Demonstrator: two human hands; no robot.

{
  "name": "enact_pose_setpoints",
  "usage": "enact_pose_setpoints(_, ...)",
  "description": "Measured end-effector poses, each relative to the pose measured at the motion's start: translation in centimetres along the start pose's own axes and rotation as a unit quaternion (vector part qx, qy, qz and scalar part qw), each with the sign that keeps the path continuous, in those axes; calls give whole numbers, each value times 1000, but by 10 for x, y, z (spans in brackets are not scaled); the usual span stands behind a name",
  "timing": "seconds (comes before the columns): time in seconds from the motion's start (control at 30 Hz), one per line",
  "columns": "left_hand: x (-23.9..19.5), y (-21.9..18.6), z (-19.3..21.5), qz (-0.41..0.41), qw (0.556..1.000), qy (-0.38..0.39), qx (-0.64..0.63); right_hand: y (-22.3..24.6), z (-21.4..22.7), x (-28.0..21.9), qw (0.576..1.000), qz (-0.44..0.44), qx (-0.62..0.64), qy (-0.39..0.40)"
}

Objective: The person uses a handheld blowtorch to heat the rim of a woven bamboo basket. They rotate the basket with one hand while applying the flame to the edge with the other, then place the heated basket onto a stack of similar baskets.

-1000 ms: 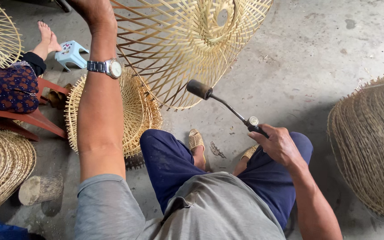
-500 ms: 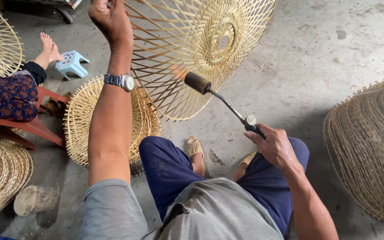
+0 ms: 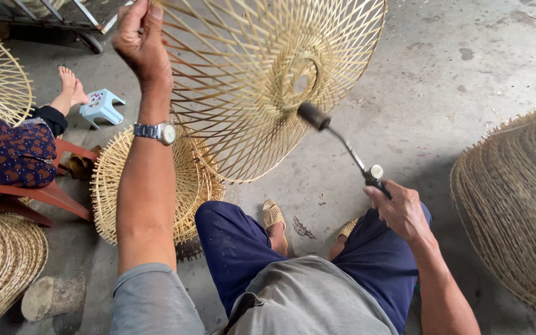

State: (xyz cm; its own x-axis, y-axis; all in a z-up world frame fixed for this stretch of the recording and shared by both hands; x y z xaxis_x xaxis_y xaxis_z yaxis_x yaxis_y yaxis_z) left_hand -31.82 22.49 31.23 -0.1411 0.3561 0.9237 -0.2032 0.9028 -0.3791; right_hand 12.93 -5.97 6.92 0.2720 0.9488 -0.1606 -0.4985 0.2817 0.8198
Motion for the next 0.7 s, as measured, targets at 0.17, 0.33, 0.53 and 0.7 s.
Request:
enact_pose_setpoints(0.17, 10, 8, 18, 25, 998, 6, -49, -16, 7, 4, 998, -16, 25, -52)
enact_pose_setpoints(0.33, 9, 2, 24, 44, 998, 29, -27, 2, 3, 12, 997, 47, 59, -18)
enact_pose_setpoints(0.53, 11, -3, 37, 66, 997, 46, -15, -6, 12, 18, 997, -3, 69, -39)
enact_pose_setpoints(0.7, 19, -4, 50, 63, 996, 70, -2, -36, 6, 17, 996, -76, 29, -21)
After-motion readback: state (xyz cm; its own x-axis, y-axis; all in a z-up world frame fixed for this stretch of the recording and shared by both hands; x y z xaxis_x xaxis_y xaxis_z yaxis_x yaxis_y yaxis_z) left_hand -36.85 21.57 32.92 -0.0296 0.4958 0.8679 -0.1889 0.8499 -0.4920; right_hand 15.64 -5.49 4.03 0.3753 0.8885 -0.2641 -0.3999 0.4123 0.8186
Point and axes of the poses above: each hand's wrist, its own x-axis towards the middle knuckle, its own z-axis out of the back of the hand, y = z × x, the point moved 7 cm from there along x, towards the middle knuckle, and after that the axes turned 1 degree about x, right-handed, at the moved point
